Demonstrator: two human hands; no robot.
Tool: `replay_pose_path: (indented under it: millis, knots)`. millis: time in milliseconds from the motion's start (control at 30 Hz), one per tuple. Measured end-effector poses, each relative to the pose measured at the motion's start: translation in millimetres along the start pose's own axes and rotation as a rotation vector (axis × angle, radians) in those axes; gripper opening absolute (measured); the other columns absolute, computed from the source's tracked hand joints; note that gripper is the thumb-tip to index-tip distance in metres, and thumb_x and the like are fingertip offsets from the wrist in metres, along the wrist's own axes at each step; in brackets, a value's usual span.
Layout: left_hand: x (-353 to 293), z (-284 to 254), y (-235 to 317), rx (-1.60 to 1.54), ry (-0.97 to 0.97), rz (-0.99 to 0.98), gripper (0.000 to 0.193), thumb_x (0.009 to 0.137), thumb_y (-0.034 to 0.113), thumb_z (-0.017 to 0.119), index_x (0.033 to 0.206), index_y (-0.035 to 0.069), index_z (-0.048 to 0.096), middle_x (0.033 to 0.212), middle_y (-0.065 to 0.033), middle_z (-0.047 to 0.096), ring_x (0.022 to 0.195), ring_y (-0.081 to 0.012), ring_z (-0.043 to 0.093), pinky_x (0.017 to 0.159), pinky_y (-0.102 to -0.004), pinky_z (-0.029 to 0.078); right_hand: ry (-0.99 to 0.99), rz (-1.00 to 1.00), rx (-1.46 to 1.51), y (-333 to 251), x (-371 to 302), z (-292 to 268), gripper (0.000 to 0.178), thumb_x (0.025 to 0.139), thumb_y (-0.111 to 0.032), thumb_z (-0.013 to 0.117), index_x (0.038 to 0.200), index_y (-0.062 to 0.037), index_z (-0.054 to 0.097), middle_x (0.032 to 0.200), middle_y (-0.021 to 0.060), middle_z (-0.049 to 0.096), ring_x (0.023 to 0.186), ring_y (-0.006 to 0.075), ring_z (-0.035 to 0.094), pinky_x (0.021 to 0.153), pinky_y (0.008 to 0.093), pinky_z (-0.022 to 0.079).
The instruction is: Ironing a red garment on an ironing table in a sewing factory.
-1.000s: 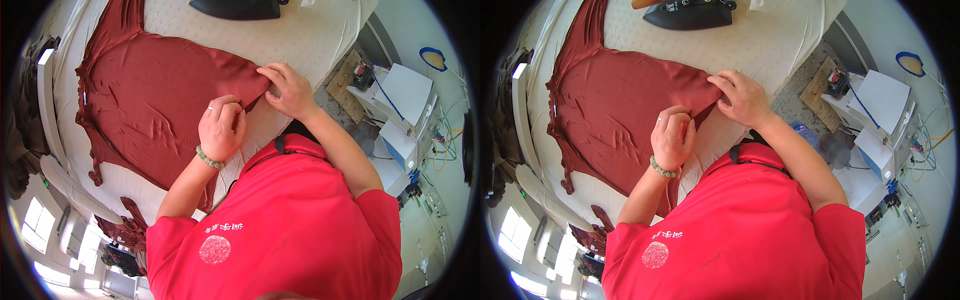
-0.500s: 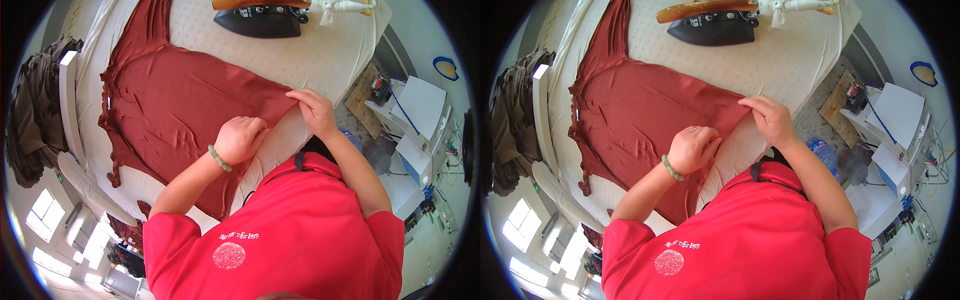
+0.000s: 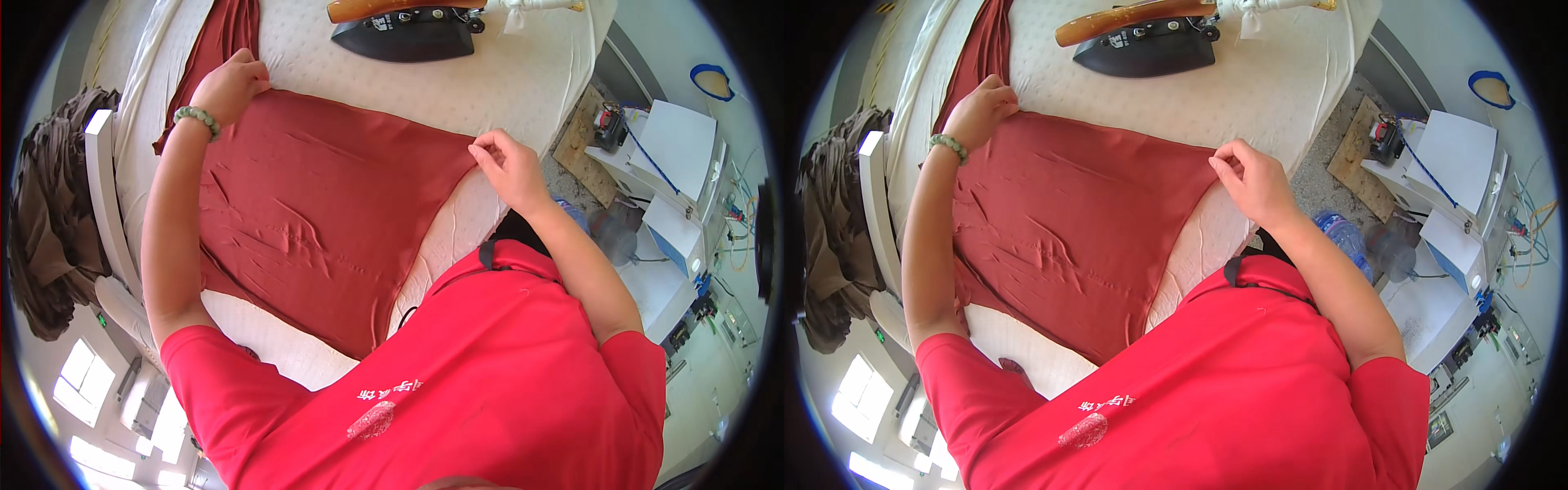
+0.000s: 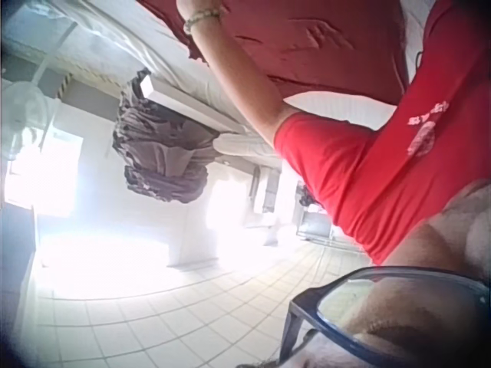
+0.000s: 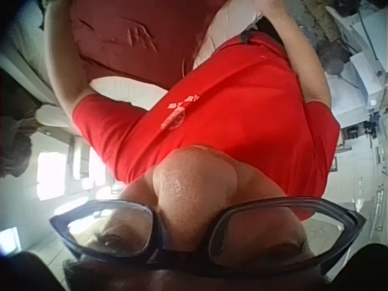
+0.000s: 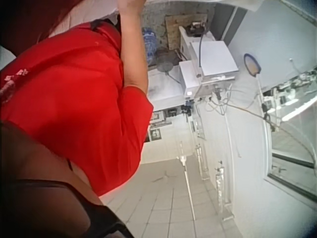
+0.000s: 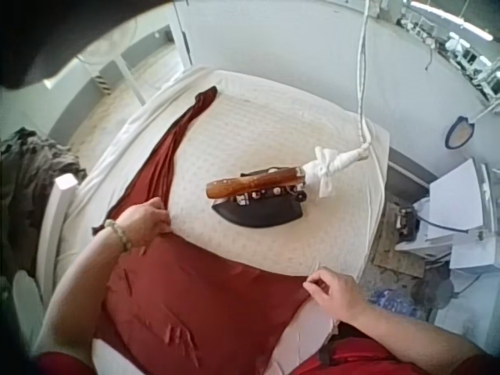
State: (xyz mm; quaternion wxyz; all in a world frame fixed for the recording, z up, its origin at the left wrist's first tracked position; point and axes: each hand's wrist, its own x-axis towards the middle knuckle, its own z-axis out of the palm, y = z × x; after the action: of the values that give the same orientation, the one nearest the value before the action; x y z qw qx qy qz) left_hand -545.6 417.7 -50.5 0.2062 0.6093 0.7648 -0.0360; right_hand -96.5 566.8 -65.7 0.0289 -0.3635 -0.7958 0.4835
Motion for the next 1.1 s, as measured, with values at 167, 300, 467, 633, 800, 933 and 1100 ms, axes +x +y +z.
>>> replay_pose_path:
  millis: [167, 300, 467, 633, 800, 933, 1100]
  knots:
    - [-4, 0, 11, -0.04, 0.051, 0.06, 0.007, 0.098, 0.019, 0.065, 0.099, 0.012, 0.068, 0.11, -0.0052, 0.064, 0.095, -0.0306, 0.069, 0.081, -0.0426, 0.059, 0.055, 0.134, 0.163, 8, 2, 7, 0.018, 0.101, -0.013, 0.07, 0.108, 0.0011, 0.062, 0.081, 0.0066, 0.071, 0.07, 0.0127, 0.069, 0.066, 0.0262, 0.055]
    - [-29, 20, 79, -0.029, 0.35, 0.099, 0.006, 0.094, 0.018, 0.065, 0.095, 0.012, 0.066, 0.099, -0.0065, 0.062, 0.094, -0.0282, 0.069, 0.078, -0.0404, 0.058, -0.013, 0.269, 0.239, 8, 8, 2, 0.018, 0.101, -0.015, 0.07, 0.108, 0.0004, 0.062, 0.08, 0.0065, 0.071, 0.069, 0.0115, 0.068, 0.063, 0.0249, 0.054]
    - [-99, 65, 130, 0.133, 0.188, 0.074, 0.004, 0.091, 0.013, 0.063, 0.094, 0.011, 0.063, 0.094, -0.0068, 0.062, 0.093, -0.0251, 0.067, 0.079, -0.0378, 0.058, -0.107, 0.416, 0.367, 12, 12, -3, 0.019, 0.101, -0.018, 0.071, 0.104, -0.0009, 0.063, 0.079, 0.0064, 0.07, 0.066, 0.0103, 0.066, 0.061, 0.0244, 0.053]
    - [-109, 71, 125, 0.24, 0.01, 0.066, 0.005, 0.089, 0.012, 0.063, 0.094, 0.01, 0.063, 0.094, -0.0065, 0.063, 0.095, -0.0239, 0.066, 0.082, -0.0354, 0.057, -0.131, 0.453, 0.372, 11, 16, -8, 0.021, 0.101, -0.022, 0.072, 0.101, -0.002, 0.065, 0.079, 0.0061, 0.07, 0.066, 0.0096, 0.065, 0.058, 0.0236, 0.052]
    - [-118, 53, 123, 0.28, -0.149, 0.158, 0.009, 0.089, 0.013, 0.063, 0.096, 0.008, 0.065, 0.096, -0.0062, 0.064, 0.096, -0.0233, 0.066, 0.083, -0.0348, 0.057, -0.158, 0.432, 0.412, 14, 18, -7, 0.021, 0.101, -0.022, 0.072, 0.099, -0.0022, 0.065, 0.077, 0.0049, 0.069, 0.065, 0.0087, 0.064, 0.057, 0.0234, 0.051]
    - [-133, 63, 126, 0.318, -0.278, 0.156, 0.014, 0.087, 0.014, 0.065, 0.099, 0.008, 0.067, 0.097, -0.0056, 0.065, 0.097, -0.0228, 0.066, 0.085, -0.0346, 0.057, -0.165, 0.422, 0.366, 10, 19, -5, 0.02, 0.101, -0.022, 0.072, 0.1, -0.0024, 0.065, 0.076, 0.0035, 0.068, 0.063, 0.0081, 0.063, 0.056, 0.0231, 0.051]
    - [-115, 49, 121, 0.248, -0.405, 0.15, 0.015, 0.088, 0.012, 0.064, 0.101, 0.007, 0.067, 0.1, -0.0062, 0.065, 0.102, -0.0259, 0.065, 0.084, -0.0379, 0.057, -0.137, 0.39, 0.238, 7, 15, -2, 0.019, 0.1, -0.02, 0.073, 0.099, -0.0024, 0.065, 0.075, 0.0021, 0.067, 0.063, 0.0073, 0.061, 0.056, 0.0227, 0.05]
